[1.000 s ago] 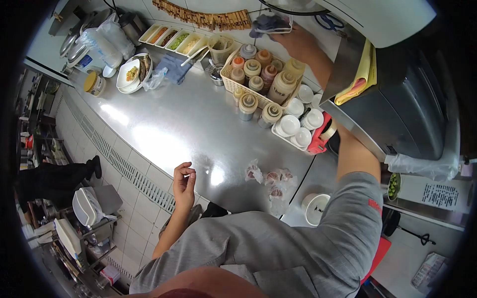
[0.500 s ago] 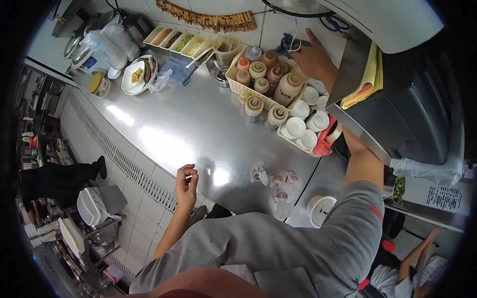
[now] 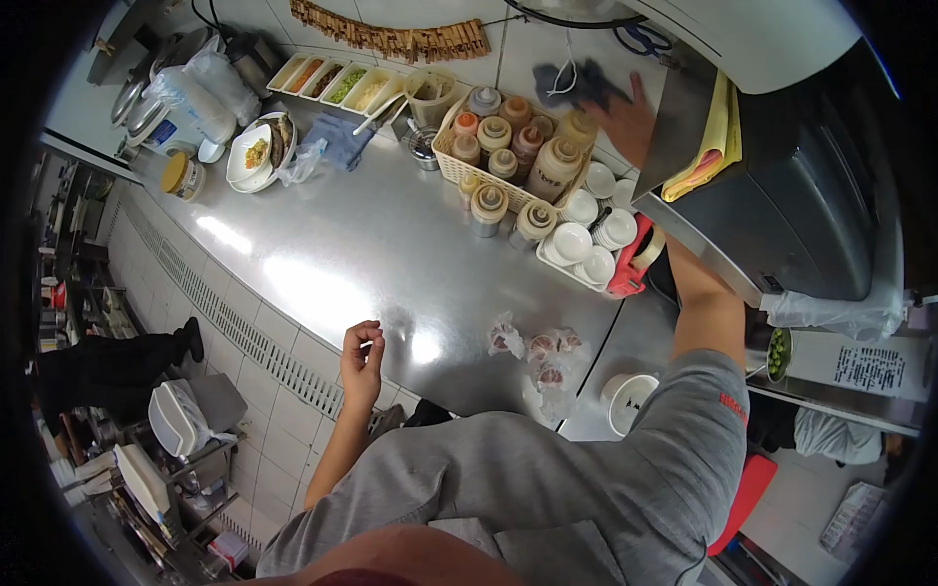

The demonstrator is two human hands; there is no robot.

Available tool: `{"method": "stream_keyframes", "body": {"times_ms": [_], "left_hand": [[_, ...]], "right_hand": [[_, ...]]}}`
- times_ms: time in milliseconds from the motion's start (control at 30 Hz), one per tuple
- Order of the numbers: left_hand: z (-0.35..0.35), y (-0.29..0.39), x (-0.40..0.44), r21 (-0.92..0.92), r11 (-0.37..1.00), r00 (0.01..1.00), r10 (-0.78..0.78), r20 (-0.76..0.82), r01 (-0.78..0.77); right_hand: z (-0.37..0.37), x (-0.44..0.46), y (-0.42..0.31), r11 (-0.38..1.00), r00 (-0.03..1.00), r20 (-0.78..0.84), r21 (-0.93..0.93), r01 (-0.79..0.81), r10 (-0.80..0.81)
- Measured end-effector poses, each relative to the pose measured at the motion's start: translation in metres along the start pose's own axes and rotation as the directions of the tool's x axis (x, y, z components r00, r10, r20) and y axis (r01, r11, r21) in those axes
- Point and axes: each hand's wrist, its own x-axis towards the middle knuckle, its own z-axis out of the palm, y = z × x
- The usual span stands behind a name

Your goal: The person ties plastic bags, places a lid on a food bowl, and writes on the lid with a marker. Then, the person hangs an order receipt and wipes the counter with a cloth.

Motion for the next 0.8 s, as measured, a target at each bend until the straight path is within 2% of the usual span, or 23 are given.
{"method": "stream_keyframes", "body": {"times_ms": [33, 100, 133, 200, 267, 333, 400, 433, 500, 533, 567, 600, 633, 700, 800], "left_hand": [[-0.001, 0.001, -0.001, 0.014, 1.0, 1.0, -0.028, 0.003, 0.028], [0.001, 0.001, -0.003, 0.024, 0.998, 0.998, -0.058, 0.002, 0.058], [0.0, 0.0, -0.007, 0.022, 0.998, 0.999, -0.053, 0.003, 0.053], [-0.006, -0.001, -0.008, 0.019, 0.999, 0.999, -0.038, 0.006, 0.038], [-0.006, -0.005, -0.013, 0.047, 0.994, 0.995, -0.099, 0.001, 0.099], [0.001, -0.015, -0.014, -0.005, 0.991, 0.991, -0.131, 0.015, 0.131], [0.006, -0.017, -0.011, -0.006, 0.985, 0.983, -0.171, 0.063, 0.171], [0.01, -0.014, -0.009, 0.001, 0.985, 0.983, -0.171, 0.067, 0.171], [0.022, -0.006, -0.003, -0.022, 0.998, 0.997, -0.057, 0.043, 0.058], [0.024, -0.005, -0.001, -0.018, 0.999, 0.998, -0.05, 0.042, 0.051], [0.026, -0.002, 0.002, -0.018, 0.999, 0.999, -0.036, 0.034, 0.037], [0.027, 0.0, 0.003, 0.001, 0.998, 0.998, -0.06, 0.001, 0.06], [0.028, 0.001, 0.003, 0.021, 0.996, 0.996, -0.089, -0.031, 0.09], [0.026, -0.01, 0.001, 0.036, 0.994, 0.994, -0.103, -0.039, 0.104], [0.028, -0.017, 0.001, -0.011, 0.99, 0.99, -0.137, -0.017, 0.137]], "right_hand": [[0.015, -0.009, -0.003, 1.0, 1.0, 0.001, -0.001, -0.001, 0.001], [0.028, -0.019, -0.009, 0.978, 0.981, -0.15, 0.181, -0.099, 0.127], [0.027, -0.023, -0.011, 0.977, 0.981, -0.142, 0.187, -0.102, 0.13], [0.018, -0.019, -0.005, 0.977, 0.984, 0.107, 0.146, -0.154, 0.139], [0.008, -0.006, -0.003, 0.986, 0.988, 0.117, 0.126, -0.113, 0.098], [0.007, 0.006, -0.003, 0.991, 0.989, 0.136, 0.113, -0.07, 0.054], [0.014, 0.015, -0.005, 0.993, 0.999, -0.029, 0.115, 0.016, -0.012], [0.015, 0.011, -0.008, 0.993, 1.0, -0.028, 0.12, 0.009, -0.005], [0.022, 0.004, -0.018, 0.982, 0.991, 0.072, 0.144, -0.119, 0.11], [0.026, 0.0, -0.024, 0.976, 0.984, 0.1, 0.148, -0.162, 0.148], [0.039, -0.009, -0.037, 0.936, 0.947, -0.139, 0.251, -0.248, 0.288], [0.051, -0.017, -0.046, 0.88, 0.833, -0.352, 0.372, -0.293, 0.426], [0.061, -0.029, -0.051, 0.88, 0.83, -0.36, 0.376, -0.29, 0.427], [0.082, -0.059, -0.058, 0.902, 0.921, -0.02, 0.209, -0.377, 0.389], [0.095, -0.07, -0.063, 0.914, 0.917, -0.069, 0.131, -0.383, 0.394]]}}
